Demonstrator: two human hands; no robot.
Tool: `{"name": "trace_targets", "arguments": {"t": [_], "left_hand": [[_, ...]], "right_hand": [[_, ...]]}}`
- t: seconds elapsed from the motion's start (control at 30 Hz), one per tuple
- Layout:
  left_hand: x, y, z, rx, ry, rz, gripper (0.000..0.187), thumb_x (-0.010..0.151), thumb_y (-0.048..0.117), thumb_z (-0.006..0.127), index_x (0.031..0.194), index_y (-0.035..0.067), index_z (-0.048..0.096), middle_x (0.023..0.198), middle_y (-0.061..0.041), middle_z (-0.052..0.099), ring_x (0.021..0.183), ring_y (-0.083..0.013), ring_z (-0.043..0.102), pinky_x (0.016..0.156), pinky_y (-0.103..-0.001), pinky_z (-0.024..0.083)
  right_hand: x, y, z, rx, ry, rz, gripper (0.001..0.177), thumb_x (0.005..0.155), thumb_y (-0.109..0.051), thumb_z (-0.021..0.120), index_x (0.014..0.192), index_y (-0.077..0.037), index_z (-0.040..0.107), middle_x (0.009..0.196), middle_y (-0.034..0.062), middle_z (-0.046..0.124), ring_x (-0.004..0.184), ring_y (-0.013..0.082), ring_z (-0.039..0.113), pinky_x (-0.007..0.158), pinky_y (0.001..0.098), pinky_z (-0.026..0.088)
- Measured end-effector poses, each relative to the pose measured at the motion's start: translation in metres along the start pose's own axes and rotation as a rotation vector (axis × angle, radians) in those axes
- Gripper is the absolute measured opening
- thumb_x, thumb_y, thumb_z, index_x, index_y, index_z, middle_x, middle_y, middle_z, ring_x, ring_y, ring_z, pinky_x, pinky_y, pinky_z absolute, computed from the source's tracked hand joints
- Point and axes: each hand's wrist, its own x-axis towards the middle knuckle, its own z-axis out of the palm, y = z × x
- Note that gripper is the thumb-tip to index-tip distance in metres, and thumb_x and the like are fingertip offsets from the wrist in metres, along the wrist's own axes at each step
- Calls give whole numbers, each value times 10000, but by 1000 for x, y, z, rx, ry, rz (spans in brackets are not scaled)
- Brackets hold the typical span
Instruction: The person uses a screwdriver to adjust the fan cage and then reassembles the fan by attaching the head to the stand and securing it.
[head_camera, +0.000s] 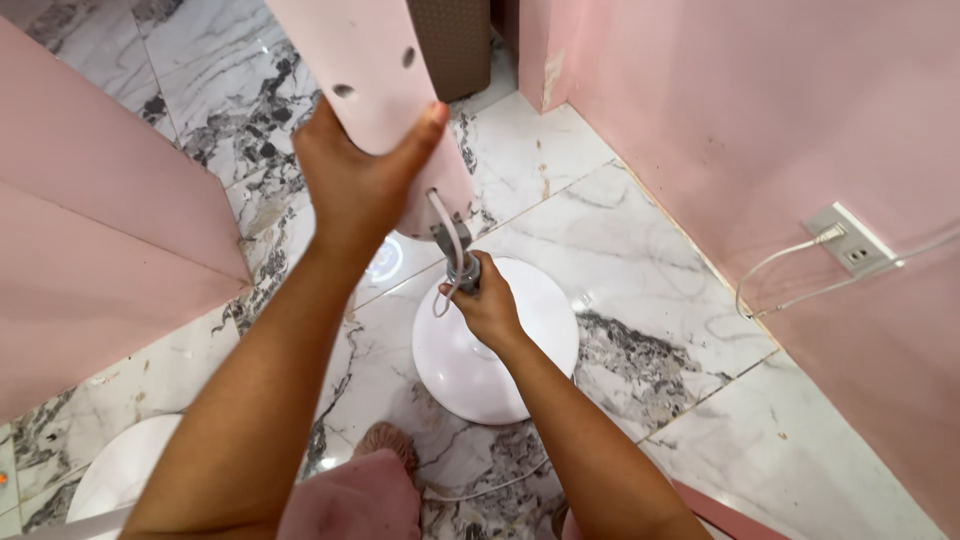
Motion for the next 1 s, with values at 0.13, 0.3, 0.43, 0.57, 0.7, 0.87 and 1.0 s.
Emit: {"name": "trace_targets", "arguments": {"t": [0.13, 0.3, 0.43, 0.57, 0.7, 0.87, 1.0], "left_hand": [[3, 7, -12, -53, -43, 46, 340, 992, 195, 857, 1147, -54, 685, 1018, -133, 785, 897, -195, 787, 827, -321, 656], [11, 18, -20, 32, -72, 76, 339, 980, 223, 859, 1120, -36, 691, 977, -101, 790, 862, -163, 802, 810, -293, 672], [11, 28, -22, 47, -89, 85, 338, 994, 238, 858, 1121, -29, 695, 986, -85, 796, 870, -151, 800, 817, -289, 663], [9, 32, -22, 63, -76, 124, 336, 994, 225, 868, 1118, -31, 691, 992, -90, 795, 877, -151, 797, 824, -291, 656], [8, 33, -23, 72, -66, 126, 337, 999, 223, 873, 1122, -30, 689, 993, -89, 797, 878, -150, 798, 823, -290, 656], [7, 31, -23, 47, -61, 120, 347, 1001, 236, 870, 1134, -25, 684, 1001, -92, 797, 883, -158, 804, 824, -294, 663], [8, 28, -23, 69, -57, 142, 360, 996, 248, 874, 1128, -23, 678, 992, -97, 796, 876, -165, 812, 817, -298, 672]], "right_hand": [[-2, -2, 0, 58, -74, -56, 519, 834, -202, 840, 1251, -91, 553, 1029, 45, 687, 927, 154, 658, 833, 310, 545], [15, 9, -3, -35, -125, -87, 578, 714, -71, 864, 1209, -89, 567, 1013, 50, 681, 944, 161, 658, 843, 326, 539], [28, 18, -21, 123, -380, -25, 538, 729, -32, 822, 1223, -78, 614, 1058, 70, 677, 986, 180, 656, 875, 353, 563], [26, 3, -40, -90, -462, -52, 617, 719, -86, 836, 1293, -125, 613, 1092, 66, 723, 1028, 182, 669, 908, 330, 529], [10, -20, -43, -320, -345, -98, 563, 706, -143, 883, 1213, -74, 646, 1011, 120, 741, 942, 236, 690, 853, 352, 534], [-3, -30, -27, -493, -128, -139, 479, 743, -270, 903, 1095, -43, 672, 978, 126, 741, 910, 254, 720, 857, 357, 562], [3, -25, -23, -688, -47, -322, 506, 665, -236, 955, 1021, -30, 660, 946, 117, 722, 959, 308, 639, 860, 398, 515]]}}
